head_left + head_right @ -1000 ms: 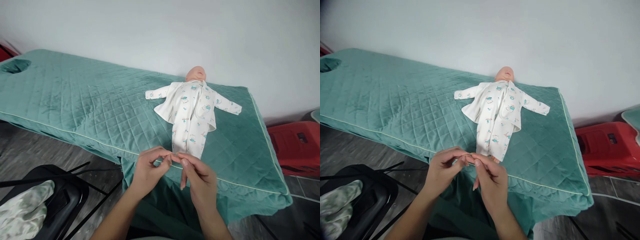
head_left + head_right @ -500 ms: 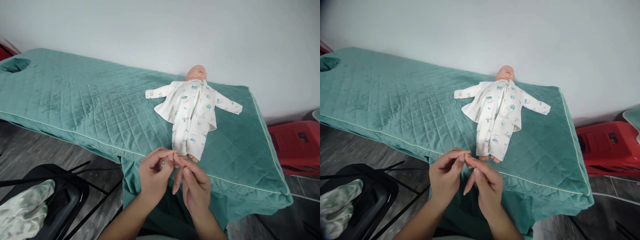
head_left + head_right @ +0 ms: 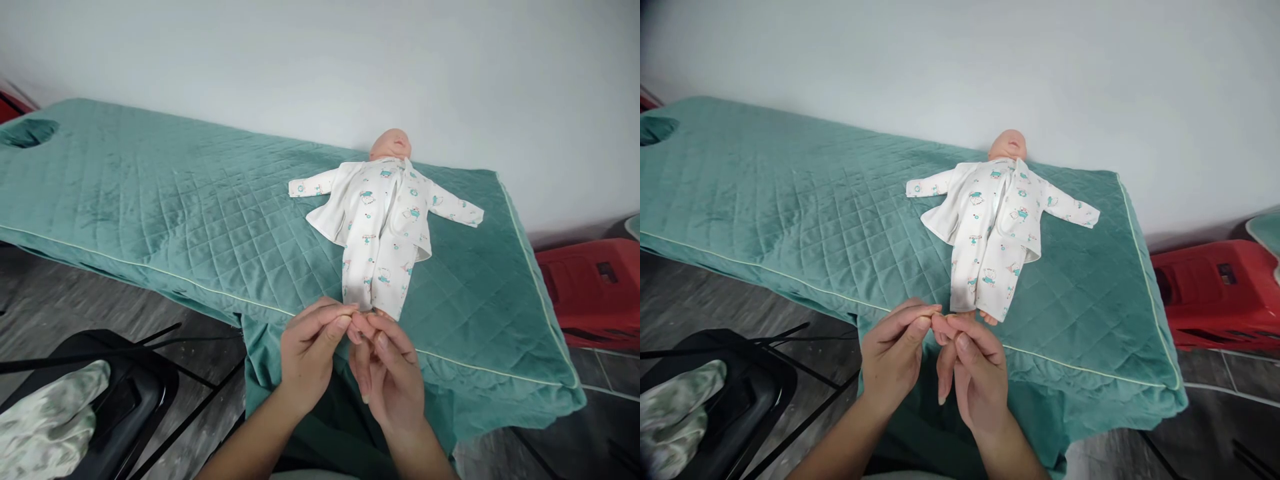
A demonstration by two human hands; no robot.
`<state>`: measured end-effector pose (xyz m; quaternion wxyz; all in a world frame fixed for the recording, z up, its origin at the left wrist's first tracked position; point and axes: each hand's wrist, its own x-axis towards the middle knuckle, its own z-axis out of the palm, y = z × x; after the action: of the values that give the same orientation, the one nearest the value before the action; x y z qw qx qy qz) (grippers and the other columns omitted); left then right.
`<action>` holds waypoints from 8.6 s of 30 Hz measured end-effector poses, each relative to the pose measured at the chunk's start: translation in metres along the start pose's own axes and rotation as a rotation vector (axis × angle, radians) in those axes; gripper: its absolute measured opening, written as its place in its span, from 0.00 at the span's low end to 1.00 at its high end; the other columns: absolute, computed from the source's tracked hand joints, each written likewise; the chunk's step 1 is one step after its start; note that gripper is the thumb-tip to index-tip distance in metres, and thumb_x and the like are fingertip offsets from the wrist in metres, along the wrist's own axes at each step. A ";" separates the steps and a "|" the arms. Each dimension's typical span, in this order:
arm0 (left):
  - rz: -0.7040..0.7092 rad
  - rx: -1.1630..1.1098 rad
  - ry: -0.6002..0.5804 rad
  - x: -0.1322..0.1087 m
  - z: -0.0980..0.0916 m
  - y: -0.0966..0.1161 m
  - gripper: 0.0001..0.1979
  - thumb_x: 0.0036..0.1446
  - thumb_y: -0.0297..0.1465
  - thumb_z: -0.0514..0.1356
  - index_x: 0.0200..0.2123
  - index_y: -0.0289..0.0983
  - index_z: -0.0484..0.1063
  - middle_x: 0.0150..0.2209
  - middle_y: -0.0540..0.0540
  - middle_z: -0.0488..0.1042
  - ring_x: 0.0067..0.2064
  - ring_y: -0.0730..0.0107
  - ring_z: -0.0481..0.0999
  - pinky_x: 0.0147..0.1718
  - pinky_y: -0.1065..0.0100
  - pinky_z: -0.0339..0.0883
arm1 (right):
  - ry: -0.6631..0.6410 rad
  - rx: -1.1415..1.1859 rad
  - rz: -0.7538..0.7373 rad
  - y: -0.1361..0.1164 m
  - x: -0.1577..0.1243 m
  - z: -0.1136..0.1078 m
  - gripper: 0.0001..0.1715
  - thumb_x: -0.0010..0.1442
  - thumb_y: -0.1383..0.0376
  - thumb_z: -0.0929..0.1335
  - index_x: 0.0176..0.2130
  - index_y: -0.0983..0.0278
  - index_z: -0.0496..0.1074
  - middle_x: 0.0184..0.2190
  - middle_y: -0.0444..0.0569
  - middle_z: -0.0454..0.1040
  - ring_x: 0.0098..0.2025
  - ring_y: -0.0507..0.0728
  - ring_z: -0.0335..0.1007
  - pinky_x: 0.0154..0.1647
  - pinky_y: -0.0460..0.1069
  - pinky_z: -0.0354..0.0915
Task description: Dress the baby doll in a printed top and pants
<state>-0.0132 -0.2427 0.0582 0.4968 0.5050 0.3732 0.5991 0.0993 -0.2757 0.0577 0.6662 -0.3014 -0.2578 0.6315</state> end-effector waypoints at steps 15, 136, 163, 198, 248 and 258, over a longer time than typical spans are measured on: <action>-0.248 -0.342 -0.371 0.021 -0.031 -0.006 0.07 0.60 0.30 0.68 0.40 0.43 0.85 0.33 0.45 0.79 0.33 0.70 0.80 0.34 0.70 0.74 | -0.058 -0.125 0.160 -0.027 0.001 -0.004 0.13 0.68 0.64 0.68 0.47 0.55 0.82 0.41 0.50 0.85 0.14 0.45 0.67 0.15 0.43 0.57; -0.080 0.526 -0.264 0.328 0.073 -0.080 0.04 0.58 0.30 0.62 0.36 0.36 0.76 0.41 0.46 0.79 0.43 0.66 0.76 0.48 0.65 0.65 | 0.442 -1.425 -0.243 -0.098 0.323 -0.055 0.10 0.57 0.59 0.68 0.35 0.63 0.74 0.33 0.51 0.79 0.38 0.61 0.73 0.41 0.54 0.63; -0.144 0.213 -0.296 0.327 0.088 -0.081 0.04 0.58 0.31 0.62 0.31 0.37 0.73 0.20 0.53 0.67 0.23 0.76 0.64 0.26 0.71 0.57 | 0.177 -0.758 -0.248 -0.092 0.324 -0.066 0.14 0.53 0.58 0.75 0.38 0.62 0.80 0.34 0.44 0.80 0.37 0.54 0.74 0.44 0.50 0.68; -0.110 0.254 -0.392 0.323 0.085 -0.084 0.11 0.57 0.31 0.65 0.45 0.39 0.74 0.29 0.53 0.72 0.30 0.75 0.71 0.31 0.73 0.63 | 0.051 -1.078 -0.160 -0.102 0.317 -0.056 0.15 0.51 0.65 0.73 0.40 0.62 0.71 0.29 0.41 0.74 0.32 0.52 0.70 0.36 0.50 0.65; 0.151 0.530 -0.447 0.330 0.070 -0.086 0.14 0.62 0.24 0.58 0.46 0.39 0.81 0.46 0.45 0.80 0.45 0.67 0.78 0.47 0.66 0.68 | 0.133 -1.340 -0.594 -0.093 0.321 -0.074 0.15 0.60 0.69 0.64 0.37 0.61 0.81 0.38 0.49 0.76 0.40 0.57 0.72 0.43 0.54 0.67; 0.201 0.628 -0.448 0.327 0.070 -0.079 0.14 0.61 0.22 0.56 0.38 0.39 0.82 0.42 0.46 0.79 0.43 0.69 0.76 0.50 0.65 0.67 | 0.111 -1.180 -0.416 -0.096 0.325 -0.078 0.13 0.58 0.69 0.64 0.38 0.60 0.78 0.51 0.49 0.77 0.57 0.59 0.69 0.57 0.57 0.64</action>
<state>0.0737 0.0895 0.0751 0.3259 0.7846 0.3694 0.3765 0.2438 0.0404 0.0617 0.5091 -0.5944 -0.5811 0.2233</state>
